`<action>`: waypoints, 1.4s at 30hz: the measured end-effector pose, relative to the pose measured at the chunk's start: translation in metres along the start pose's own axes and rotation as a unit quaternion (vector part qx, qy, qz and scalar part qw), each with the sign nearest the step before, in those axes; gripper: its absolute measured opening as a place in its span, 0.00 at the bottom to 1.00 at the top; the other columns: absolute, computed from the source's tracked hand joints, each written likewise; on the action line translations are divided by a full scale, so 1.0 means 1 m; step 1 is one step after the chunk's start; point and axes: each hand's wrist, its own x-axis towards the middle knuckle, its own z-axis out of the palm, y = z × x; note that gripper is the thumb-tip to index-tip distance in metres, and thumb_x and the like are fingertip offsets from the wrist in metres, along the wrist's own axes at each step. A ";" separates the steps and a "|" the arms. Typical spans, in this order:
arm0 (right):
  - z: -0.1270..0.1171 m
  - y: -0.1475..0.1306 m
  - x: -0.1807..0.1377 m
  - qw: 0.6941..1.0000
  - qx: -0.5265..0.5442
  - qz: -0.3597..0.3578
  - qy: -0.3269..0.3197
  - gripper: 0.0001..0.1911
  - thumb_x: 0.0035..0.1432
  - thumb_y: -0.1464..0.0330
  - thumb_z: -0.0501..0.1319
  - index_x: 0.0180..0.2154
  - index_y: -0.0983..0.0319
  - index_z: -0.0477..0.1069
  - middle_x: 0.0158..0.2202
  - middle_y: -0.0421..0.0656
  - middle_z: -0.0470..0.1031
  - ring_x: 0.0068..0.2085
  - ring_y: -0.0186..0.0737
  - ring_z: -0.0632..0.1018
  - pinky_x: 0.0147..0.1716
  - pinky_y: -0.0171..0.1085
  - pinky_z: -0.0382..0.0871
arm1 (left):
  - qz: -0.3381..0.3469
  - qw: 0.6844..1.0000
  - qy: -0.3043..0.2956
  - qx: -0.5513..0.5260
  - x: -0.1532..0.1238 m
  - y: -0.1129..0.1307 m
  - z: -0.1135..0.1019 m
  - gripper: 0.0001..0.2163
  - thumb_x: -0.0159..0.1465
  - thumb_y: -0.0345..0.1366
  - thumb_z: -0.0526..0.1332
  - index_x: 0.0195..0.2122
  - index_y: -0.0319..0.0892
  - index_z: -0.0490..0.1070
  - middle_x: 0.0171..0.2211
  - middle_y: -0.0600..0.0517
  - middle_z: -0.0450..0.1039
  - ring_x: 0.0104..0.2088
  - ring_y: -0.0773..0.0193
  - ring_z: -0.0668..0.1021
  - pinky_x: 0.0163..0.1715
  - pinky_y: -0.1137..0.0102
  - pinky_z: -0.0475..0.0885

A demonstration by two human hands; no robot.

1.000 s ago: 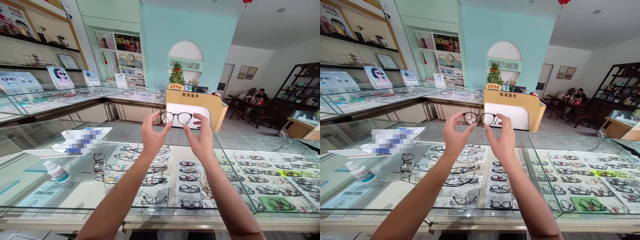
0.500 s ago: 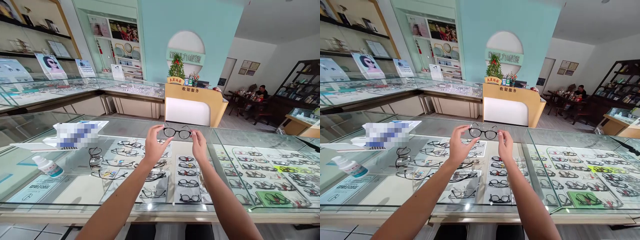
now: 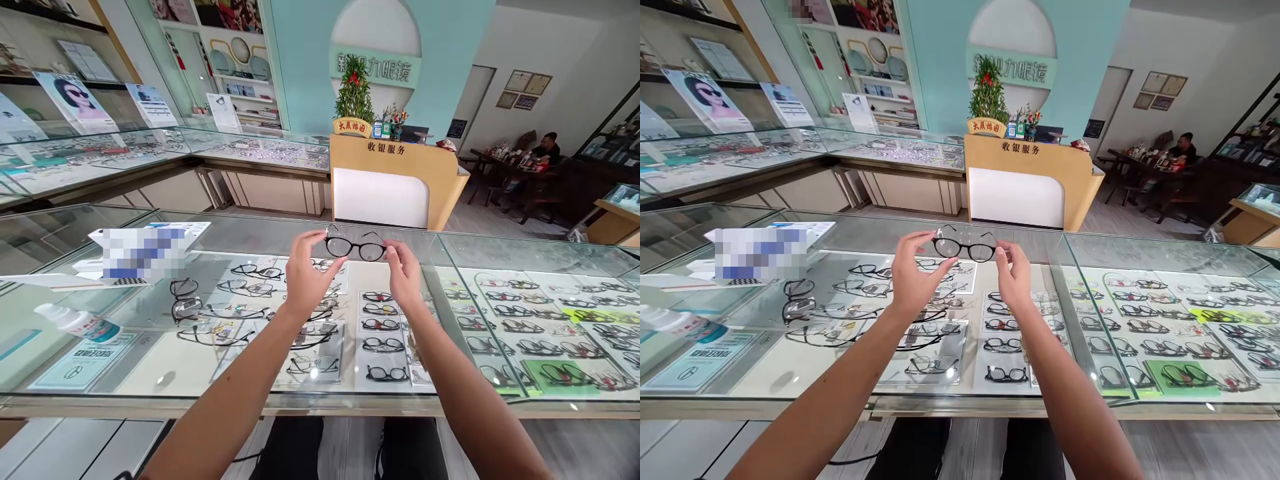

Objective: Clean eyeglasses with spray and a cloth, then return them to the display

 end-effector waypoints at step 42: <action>0.005 -0.003 0.004 0.980 0.160 0.093 -0.073 0.25 0.69 0.44 0.57 0.44 0.57 0.79 0.43 0.48 0.84 0.41 0.50 0.82 0.46 0.50 0.79 | -0.055 0.997 -0.050 -0.030 0.000 -0.003 0.002 0.25 0.63 0.41 0.78 0.59 0.46 0.74 0.58 0.42 0.80 0.57 0.48 0.82 0.51 0.56 0.80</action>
